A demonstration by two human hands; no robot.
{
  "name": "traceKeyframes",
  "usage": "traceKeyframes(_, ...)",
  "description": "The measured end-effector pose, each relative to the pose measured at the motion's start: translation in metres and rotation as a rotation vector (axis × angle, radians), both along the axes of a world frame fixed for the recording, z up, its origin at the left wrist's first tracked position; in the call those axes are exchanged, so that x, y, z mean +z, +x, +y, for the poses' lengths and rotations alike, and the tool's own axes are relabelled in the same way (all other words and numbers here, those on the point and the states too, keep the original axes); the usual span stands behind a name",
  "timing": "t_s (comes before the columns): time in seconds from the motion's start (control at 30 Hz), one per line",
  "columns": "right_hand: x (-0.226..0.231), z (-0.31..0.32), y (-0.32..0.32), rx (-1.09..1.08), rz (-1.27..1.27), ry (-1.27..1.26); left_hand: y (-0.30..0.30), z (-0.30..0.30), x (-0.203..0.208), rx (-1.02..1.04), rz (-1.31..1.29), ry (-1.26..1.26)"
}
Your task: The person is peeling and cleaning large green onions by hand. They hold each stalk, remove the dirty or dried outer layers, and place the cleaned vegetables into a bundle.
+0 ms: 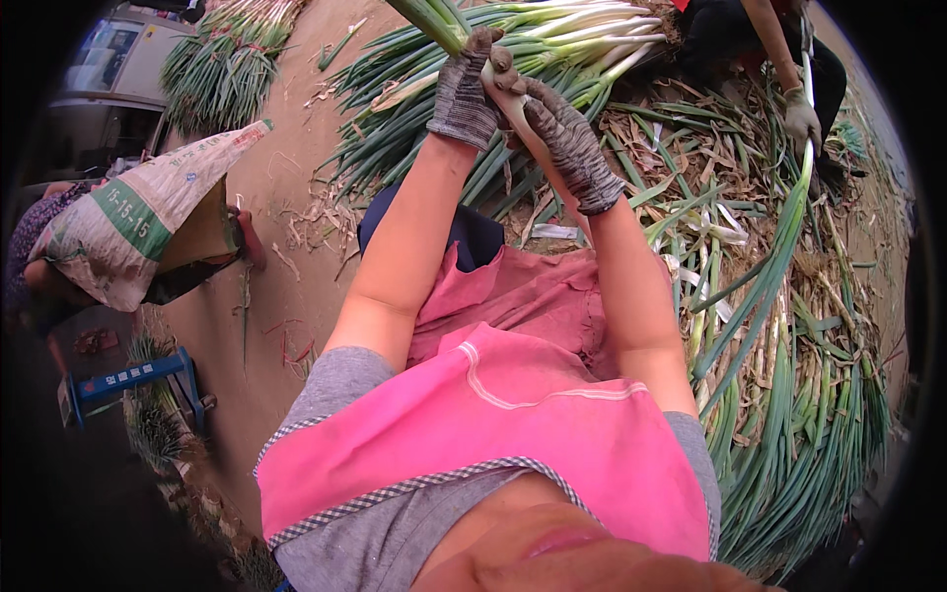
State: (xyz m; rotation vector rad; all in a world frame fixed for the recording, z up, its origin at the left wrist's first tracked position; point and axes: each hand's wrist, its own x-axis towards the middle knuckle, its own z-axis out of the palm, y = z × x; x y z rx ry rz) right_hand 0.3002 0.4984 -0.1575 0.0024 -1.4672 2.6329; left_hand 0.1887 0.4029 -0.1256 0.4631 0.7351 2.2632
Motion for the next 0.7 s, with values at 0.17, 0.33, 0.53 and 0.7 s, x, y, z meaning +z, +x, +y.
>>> traceKeyframes(0.17, -0.028, 0.021, 0.007, -0.095, -0.226, 0.778, -0.03, -0.021, 0.015, 0.181, -0.027, -0.011)
traceKeyframes(0.33, -0.112, 0.067, 0.062, -0.033, -0.514, 1.441, -0.069, -0.082, 0.028, 0.373, 0.025, 0.063)
traceKeyframes(0.53, -0.066, 0.069, 0.038, 0.249, -0.504, 1.328, -0.057, -0.084, 0.03, 0.13, 0.155, 0.2)
traceKeyframes(0.7, -0.023, 0.002, -0.027, 0.555, -0.326, 0.12, -0.033, -0.057, 0.035, -0.135, 0.202, 0.323)
